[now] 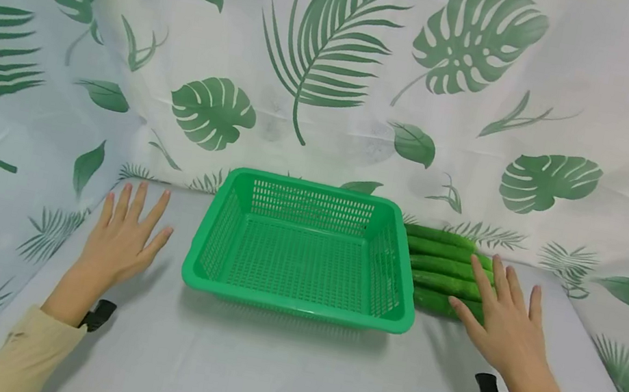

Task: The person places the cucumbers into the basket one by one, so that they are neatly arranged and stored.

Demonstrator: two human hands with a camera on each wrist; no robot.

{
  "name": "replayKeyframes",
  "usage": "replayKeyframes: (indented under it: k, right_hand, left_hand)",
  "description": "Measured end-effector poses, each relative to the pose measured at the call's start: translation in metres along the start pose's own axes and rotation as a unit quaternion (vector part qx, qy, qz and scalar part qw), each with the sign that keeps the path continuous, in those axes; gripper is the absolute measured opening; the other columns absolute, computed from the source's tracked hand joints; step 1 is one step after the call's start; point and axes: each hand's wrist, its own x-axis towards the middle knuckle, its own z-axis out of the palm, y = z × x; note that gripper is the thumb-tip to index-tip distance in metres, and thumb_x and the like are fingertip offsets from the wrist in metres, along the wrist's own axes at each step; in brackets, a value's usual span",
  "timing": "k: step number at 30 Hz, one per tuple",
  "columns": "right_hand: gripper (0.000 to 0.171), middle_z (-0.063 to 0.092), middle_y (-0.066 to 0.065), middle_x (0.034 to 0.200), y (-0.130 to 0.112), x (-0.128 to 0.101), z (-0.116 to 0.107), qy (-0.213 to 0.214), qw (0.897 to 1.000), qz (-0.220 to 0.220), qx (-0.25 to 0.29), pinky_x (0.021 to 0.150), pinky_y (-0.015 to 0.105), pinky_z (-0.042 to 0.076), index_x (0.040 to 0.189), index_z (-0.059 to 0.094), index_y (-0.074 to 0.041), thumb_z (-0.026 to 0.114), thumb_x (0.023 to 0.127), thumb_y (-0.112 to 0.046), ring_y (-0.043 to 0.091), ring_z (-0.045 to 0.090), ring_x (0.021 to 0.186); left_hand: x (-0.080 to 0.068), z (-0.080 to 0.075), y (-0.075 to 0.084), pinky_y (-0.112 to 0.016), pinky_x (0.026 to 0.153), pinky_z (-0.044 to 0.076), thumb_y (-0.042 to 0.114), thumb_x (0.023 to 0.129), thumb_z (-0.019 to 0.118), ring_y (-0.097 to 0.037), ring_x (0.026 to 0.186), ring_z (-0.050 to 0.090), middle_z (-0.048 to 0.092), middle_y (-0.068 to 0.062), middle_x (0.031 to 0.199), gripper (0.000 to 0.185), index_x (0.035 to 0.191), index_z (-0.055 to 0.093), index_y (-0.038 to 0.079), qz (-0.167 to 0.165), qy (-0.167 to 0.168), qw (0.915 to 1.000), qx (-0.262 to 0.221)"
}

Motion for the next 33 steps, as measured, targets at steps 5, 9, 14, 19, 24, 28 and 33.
replayKeyframes:
  k: [5,9,14,19,24,28,33]
  right_hand:
    - [0.082,0.002,0.022,0.164,0.000,0.002,0.001,0.005,1.000,-0.003,-0.001,0.112,0.063,-0.017,0.162,0.005,-0.021,0.049,0.100,-0.051,0.046,0.004,0.148]
    - [0.081,0.004,0.022,0.164,0.000,0.002,-0.001,0.010,1.000,-0.001,0.004,0.112,0.062,-0.017,0.162,0.006,-0.022,0.050,0.100,-0.050,0.045,0.005,0.148]
    - [0.081,0.007,0.024,0.163,0.002,0.002,-0.005,0.018,1.000,-0.003,0.016,0.112,0.064,-0.016,0.162,0.007,-0.021,0.051,0.100,-0.049,0.046,0.007,0.148]
    - [0.080,0.013,0.027,0.161,0.007,0.003,-0.014,0.045,0.997,-0.011,0.061,0.112,0.067,-0.010,0.161,0.013,-0.015,0.056,0.099,-0.043,0.048,0.014,0.146]
    - [0.072,0.026,0.031,0.155,0.016,0.008,-0.020,0.091,0.978,0.030,0.188,0.106,0.076,0.010,0.159,0.021,-0.011,0.058,0.099,-0.028,0.057,0.026,0.137]
    - [0.060,0.040,0.029,0.148,0.029,0.006,-0.013,0.142,0.947,0.120,0.263,0.107,0.067,0.026,0.155,0.033,-0.009,0.054,0.102,-0.026,0.050,0.037,0.134]
    - [0.049,0.057,-0.003,0.135,0.053,-0.003,0.006,0.158,0.900,0.219,0.344,0.107,0.030,0.037,0.148,0.048,-0.013,0.052,0.103,-0.032,0.008,0.049,0.124]
  left_hand:
    - [0.000,0.000,-0.002,-0.062,0.116,-0.005,0.044,0.106,0.035,-0.051,0.146,0.000,0.012,-0.035,0.158,0.065,0.158,0.023,0.007,-0.001,0.006,1.0000,0.000]
    - [0.000,-0.002,-0.001,-0.062,0.116,-0.005,0.044,0.106,0.035,-0.053,0.146,0.004,0.015,-0.036,0.157,0.064,0.158,0.025,0.007,0.003,0.011,0.9999,0.003]
    - [0.001,-0.004,-0.001,-0.063,0.116,-0.005,0.044,0.106,0.034,-0.053,0.145,0.004,0.016,-0.036,0.156,0.065,0.158,0.024,0.006,0.003,0.011,0.9999,0.004]
    - [0.003,-0.009,0.006,-0.062,0.115,-0.007,0.046,0.106,0.032,-0.053,0.145,0.001,0.015,-0.035,0.157,0.068,0.157,0.022,0.001,-0.006,-0.002,1.0000,0.003]
    - [0.008,-0.014,0.021,-0.063,0.115,-0.008,0.048,0.105,0.033,-0.056,0.144,0.004,0.016,-0.035,0.157,0.073,0.156,0.021,-0.004,-0.015,-0.015,0.9998,-0.001]
    - [0.012,-0.017,0.038,-0.061,0.116,-0.008,0.053,0.103,0.034,-0.052,0.146,0.002,0.015,-0.032,0.159,0.081,0.156,0.015,-0.005,-0.010,-0.031,0.9991,-0.026]
    - [0.019,-0.016,0.061,-0.058,0.118,-0.004,0.061,0.099,0.040,-0.044,0.149,-0.001,0.011,-0.027,0.162,0.094,0.156,0.008,-0.007,0.017,-0.053,0.9968,-0.057]
